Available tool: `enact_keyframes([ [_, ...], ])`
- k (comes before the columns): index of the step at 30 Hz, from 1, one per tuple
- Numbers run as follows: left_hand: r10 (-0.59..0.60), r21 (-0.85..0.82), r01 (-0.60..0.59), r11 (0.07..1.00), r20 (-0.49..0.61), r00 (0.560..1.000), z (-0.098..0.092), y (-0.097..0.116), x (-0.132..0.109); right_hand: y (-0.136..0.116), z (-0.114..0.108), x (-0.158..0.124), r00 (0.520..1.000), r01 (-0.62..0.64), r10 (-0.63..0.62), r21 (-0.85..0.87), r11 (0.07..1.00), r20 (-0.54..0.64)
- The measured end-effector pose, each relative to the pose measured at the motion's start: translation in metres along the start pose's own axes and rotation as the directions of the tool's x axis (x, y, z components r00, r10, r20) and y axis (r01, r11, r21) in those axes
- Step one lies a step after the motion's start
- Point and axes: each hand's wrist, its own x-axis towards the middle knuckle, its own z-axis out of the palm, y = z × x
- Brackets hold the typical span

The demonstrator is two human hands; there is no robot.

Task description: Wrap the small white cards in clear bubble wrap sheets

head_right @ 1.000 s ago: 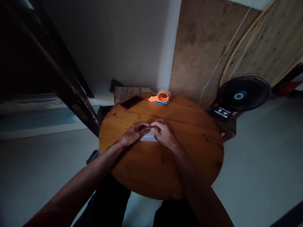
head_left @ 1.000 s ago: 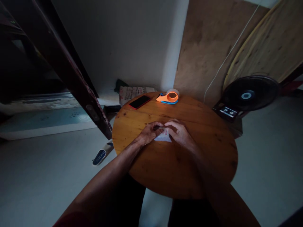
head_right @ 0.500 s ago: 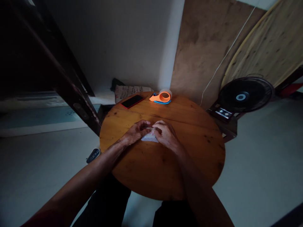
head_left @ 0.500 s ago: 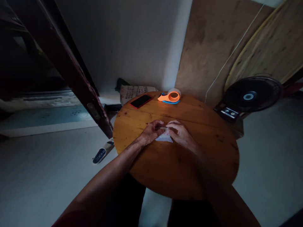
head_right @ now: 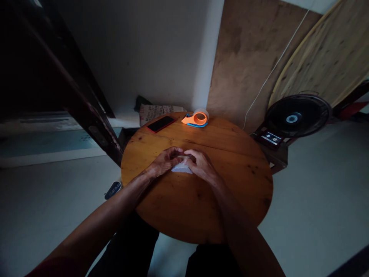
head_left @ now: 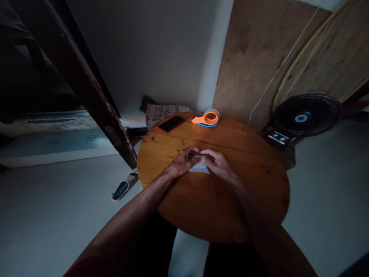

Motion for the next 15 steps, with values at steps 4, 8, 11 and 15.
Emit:
enact_keyframes([
  [4,0.0,0.031,0.0,1.0,-0.011,1.0,-0.0003,-0.0008,0.0006,-0.0052,-0.0018,0.0017,0.999,0.021,-0.022,0.024,0.999,0.042],
  [8,-0.002,0.06,0.002,0.998,-0.007,1.0,-0.0008,-0.0017,0.0011,-0.0067,-0.0004,0.0012,0.994,-0.067,0.064,0.031,0.997,0.087],
  [11,-0.002,0.055,0.002,0.998,-0.001,1.0,-0.0013,-0.0003,0.0004,-0.0038,0.0005,0.0006,0.996,-0.062,0.059,0.038,0.997,0.071],
  [15,0.007,0.06,-0.008,0.998,0.023,1.0,-0.0017,0.0029,-0.0014,-0.0012,-0.0011,0.0012,1.0,-0.021,0.022,0.052,0.998,-0.016],
])
